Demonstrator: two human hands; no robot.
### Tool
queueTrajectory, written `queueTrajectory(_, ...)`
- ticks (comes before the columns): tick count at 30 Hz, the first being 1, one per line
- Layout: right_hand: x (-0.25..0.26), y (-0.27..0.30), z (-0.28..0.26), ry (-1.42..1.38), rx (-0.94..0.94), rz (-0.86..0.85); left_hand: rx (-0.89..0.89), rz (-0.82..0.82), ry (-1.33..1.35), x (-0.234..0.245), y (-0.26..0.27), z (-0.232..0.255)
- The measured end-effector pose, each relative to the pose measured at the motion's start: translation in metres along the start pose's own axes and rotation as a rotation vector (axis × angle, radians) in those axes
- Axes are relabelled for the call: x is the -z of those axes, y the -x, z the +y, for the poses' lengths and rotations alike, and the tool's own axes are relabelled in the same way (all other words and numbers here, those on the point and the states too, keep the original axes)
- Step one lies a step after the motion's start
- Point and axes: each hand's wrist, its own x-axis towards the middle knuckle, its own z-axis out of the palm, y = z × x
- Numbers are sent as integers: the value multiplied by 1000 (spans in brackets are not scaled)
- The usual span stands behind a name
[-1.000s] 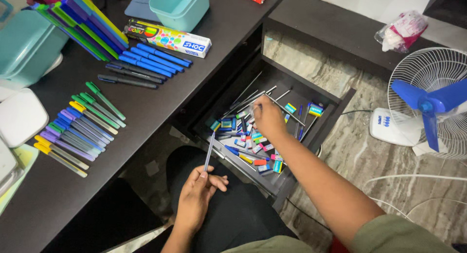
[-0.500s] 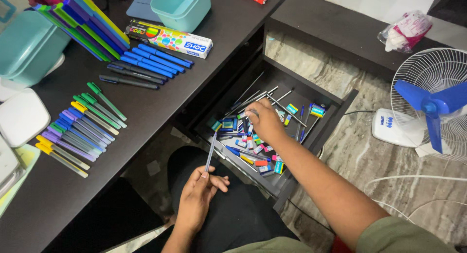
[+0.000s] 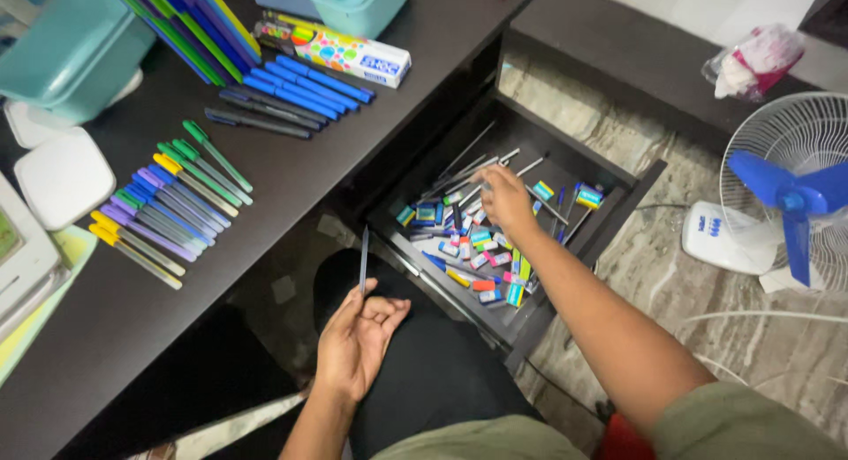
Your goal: The person assembles pens by inserting ink cartridges into pen barrels. They repeatedly pick up a barrel and a cartridge from a drawer, insert the cartridge, and place the assembled pen on the desk.
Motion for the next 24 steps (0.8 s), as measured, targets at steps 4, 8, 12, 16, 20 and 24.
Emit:
queueTrajectory(4,-3,0,1,38,10,80,18,20,-67,-3,2,0)
queueTrajectory(8,-9,-4,9,166,246,34,23,14,-101,-4,2,0)
queueTrajectory(12,-22,19,-10,579,276,123,-3,-11,-118,4,-1,-5)
queueTrajectory(16,-49,54,-36,1107,87,7,0,13,-106,31,-4,-15)
queueTrajectory(20,-66,101,-38,1150,535,-203,-17,-77,-57,61,-27,-19)
queueTrajectory(24,-65,134,-32,995,796,-275,35,-57,-58,75,-23,-23)
